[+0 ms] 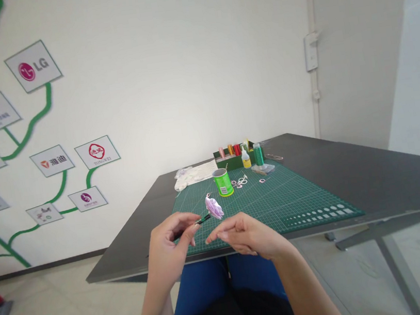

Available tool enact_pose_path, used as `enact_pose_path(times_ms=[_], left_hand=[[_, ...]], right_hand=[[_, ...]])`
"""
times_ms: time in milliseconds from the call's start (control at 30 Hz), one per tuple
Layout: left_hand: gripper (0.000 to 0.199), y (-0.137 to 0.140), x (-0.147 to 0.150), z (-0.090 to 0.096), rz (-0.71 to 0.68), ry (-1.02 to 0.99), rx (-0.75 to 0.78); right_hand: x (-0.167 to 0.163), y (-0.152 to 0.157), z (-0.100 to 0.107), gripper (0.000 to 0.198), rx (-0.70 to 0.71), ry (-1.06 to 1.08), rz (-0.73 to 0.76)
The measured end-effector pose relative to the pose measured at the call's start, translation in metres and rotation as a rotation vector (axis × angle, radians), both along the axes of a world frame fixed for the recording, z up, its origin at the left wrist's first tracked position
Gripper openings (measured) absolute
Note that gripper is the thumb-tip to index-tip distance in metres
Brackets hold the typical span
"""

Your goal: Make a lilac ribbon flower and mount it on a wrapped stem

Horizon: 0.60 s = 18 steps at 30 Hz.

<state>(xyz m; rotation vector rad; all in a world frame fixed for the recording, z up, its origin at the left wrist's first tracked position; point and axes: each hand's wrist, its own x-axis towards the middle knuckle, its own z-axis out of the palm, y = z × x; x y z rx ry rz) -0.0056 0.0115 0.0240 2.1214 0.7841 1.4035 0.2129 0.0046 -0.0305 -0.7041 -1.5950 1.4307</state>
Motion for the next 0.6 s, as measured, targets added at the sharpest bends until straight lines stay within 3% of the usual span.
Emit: enact_pose_path(times_ms=[167,367,500,600], left_hand=[[0.015,-0.001,0.006,0.000,-0.046,-0.057,-0.069],[0.013,-0.001,0.006,0.003,-0.077,-0.148,-0.121],[0.013,0.000,0.004,0.003,-0.093,-0.175,-0.161],[0.013,0.000,0.003,0.004,-0.097,-0.180,-0.187]], right_hand=[[0.000,-0.016,-0.002,0.044,0.003,0.152,-0.006],[-0.006,-0.008,-0.011,0.039,-0.055,0.363,0.044],[-0.011,0.004,-0.018,0.059,-0.094,0.347,-0.241],[-0.009,0.015,-0.022,0.049,-0.091,0.237,-0.438]])
